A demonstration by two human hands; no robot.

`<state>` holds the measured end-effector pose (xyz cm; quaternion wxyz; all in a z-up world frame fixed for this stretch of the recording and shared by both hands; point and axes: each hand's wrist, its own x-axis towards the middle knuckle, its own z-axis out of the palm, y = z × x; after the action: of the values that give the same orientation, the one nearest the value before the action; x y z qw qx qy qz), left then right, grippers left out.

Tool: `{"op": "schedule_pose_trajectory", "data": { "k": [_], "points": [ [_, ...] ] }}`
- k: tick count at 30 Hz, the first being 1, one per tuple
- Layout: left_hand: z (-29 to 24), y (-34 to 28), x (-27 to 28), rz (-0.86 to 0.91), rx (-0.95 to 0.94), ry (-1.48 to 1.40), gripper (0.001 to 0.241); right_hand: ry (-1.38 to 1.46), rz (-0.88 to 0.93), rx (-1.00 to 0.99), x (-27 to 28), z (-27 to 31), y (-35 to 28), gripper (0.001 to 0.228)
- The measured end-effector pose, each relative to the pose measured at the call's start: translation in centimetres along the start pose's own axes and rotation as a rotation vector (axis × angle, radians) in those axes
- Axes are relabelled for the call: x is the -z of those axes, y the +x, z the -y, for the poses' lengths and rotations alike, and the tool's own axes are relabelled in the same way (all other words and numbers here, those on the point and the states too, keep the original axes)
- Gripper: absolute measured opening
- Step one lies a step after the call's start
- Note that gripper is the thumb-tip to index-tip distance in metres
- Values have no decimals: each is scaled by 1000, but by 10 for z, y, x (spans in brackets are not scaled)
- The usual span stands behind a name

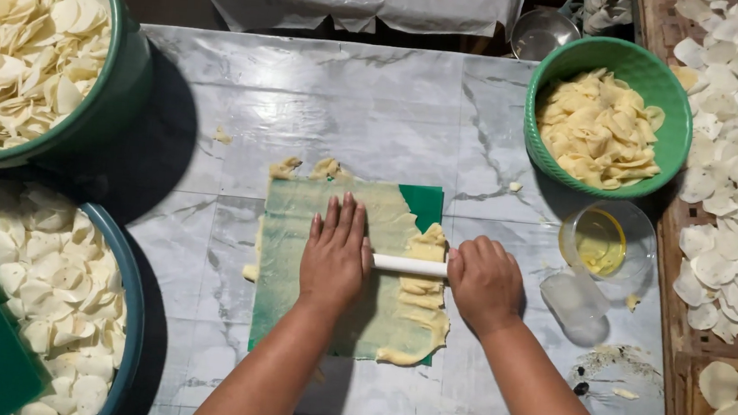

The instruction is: Rolling and flattening dough on a workbench using a rolling pin to achieve a thin consistency.

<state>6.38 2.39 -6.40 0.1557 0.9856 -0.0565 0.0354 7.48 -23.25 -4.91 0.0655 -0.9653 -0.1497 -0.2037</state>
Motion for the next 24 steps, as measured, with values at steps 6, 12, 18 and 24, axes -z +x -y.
{"op": "schedule_pose_trajectory", "data": {
  "k": [6,12,18,24],
  "points": [
    [-15,50,46,271,156,-9,69,131,358,-212,45,30,55,61],
    [-16,-2,36,147,68,77,67,16,217,-97,24,27,-3,69],
    [-8,73,41,255,141,-2,73,98,546,-281,15,15,70,85],
    [-18,4,46,203,88,31,66,45,295,-167,19,31,-7,81]
  ]
}}
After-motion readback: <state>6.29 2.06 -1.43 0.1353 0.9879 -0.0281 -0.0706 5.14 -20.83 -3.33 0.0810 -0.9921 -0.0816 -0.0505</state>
